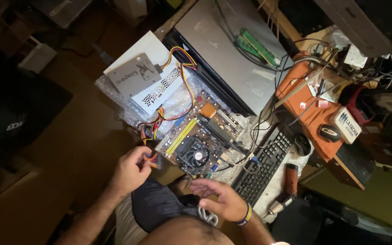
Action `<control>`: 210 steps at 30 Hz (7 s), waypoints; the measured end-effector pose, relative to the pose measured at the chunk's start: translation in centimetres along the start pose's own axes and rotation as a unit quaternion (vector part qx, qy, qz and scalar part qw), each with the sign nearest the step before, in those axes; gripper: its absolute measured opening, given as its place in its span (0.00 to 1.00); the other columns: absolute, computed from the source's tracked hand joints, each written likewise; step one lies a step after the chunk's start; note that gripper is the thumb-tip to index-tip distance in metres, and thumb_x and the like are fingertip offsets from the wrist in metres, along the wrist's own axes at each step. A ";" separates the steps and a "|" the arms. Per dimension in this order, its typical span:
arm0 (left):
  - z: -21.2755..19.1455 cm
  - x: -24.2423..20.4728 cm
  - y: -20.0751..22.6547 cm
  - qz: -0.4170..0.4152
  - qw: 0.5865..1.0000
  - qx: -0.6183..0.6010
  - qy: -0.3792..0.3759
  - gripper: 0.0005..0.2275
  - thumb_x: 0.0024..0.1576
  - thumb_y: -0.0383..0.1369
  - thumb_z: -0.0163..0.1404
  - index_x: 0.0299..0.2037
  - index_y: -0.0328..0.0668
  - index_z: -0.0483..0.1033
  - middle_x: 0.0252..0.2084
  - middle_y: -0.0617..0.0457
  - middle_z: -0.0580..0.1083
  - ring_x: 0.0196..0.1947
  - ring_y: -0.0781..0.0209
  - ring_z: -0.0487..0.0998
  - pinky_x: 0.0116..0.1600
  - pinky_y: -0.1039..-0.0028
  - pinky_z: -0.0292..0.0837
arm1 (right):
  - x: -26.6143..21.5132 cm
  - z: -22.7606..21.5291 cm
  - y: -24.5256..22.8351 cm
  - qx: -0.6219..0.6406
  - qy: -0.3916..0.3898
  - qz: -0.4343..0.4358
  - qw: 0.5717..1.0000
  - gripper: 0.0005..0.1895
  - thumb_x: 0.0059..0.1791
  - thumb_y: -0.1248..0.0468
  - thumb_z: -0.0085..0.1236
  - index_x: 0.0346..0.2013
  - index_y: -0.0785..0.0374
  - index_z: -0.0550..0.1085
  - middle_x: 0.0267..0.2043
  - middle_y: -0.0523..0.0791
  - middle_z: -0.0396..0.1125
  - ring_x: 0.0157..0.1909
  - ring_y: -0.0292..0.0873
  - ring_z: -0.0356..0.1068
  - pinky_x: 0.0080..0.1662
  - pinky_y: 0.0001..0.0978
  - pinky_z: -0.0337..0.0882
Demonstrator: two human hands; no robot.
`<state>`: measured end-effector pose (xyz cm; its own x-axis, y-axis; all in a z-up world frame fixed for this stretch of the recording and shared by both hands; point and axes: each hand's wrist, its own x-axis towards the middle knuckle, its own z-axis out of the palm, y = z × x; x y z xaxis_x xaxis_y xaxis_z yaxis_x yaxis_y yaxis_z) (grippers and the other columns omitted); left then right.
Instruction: Connecting power and data cables to a computer motherboard on a workbench.
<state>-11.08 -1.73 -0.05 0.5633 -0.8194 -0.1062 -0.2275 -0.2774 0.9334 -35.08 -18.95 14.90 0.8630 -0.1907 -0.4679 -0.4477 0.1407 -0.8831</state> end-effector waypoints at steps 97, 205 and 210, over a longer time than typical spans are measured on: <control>4.4 0.3 0.5 -0.160 0.974 -0.128 0.093 0.14 0.54 0.37 0.62 0.48 0.42 0.82 0.38 0.42 0.82 0.41 0.42 0.84 0.43 0.54 0.80 | 20.8 -4.0 0.3 -0.525 -0.076 -0.245 0.812 0.08 0.48 0.53 0.63 0.34 0.51 0.77 0.36 0.44 0.74 0.49 0.52 0.74 0.51 0.52 0.71; 7.3 -0.7 -1.7 -0.204 0.936 -0.251 0.138 0.11 0.63 0.37 0.51 0.52 0.46 0.81 0.22 0.46 0.77 0.19 0.58 0.80 0.26 0.73 0.78 | 20.2 -3.7 -0.9 -0.439 -0.152 -0.207 0.861 0.05 0.47 0.64 0.65 0.36 0.60 0.78 0.30 0.50 0.72 0.38 0.57 0.74 0.44 0.48 0.73; 7.2 -0.5 -1.4 -0.202 0.934 -0.261 0.135 0.12 0.63 0.36 0.50 0.52 0.44 0.80 0.22 0.44 0.77 0.19 0.58 0.80 0.27 0.73 0.78 | 20.4 -4.2 -0.1 -0.411 -0.140 -0.202 0.878 0.05 0.48 0.64 0.64 0.37 0.60 0.78 0.31 0.49 0.72 0.39 0.54 0.74 0.45 0.45 0.73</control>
<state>-16.72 -4.54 -3.80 0.7156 -0.5250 -0.4608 0.4257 -0.1953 0.8835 -18.43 -26.89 5.27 0.9626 0.1978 -0.1854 -0.0111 -0.6548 -0.7557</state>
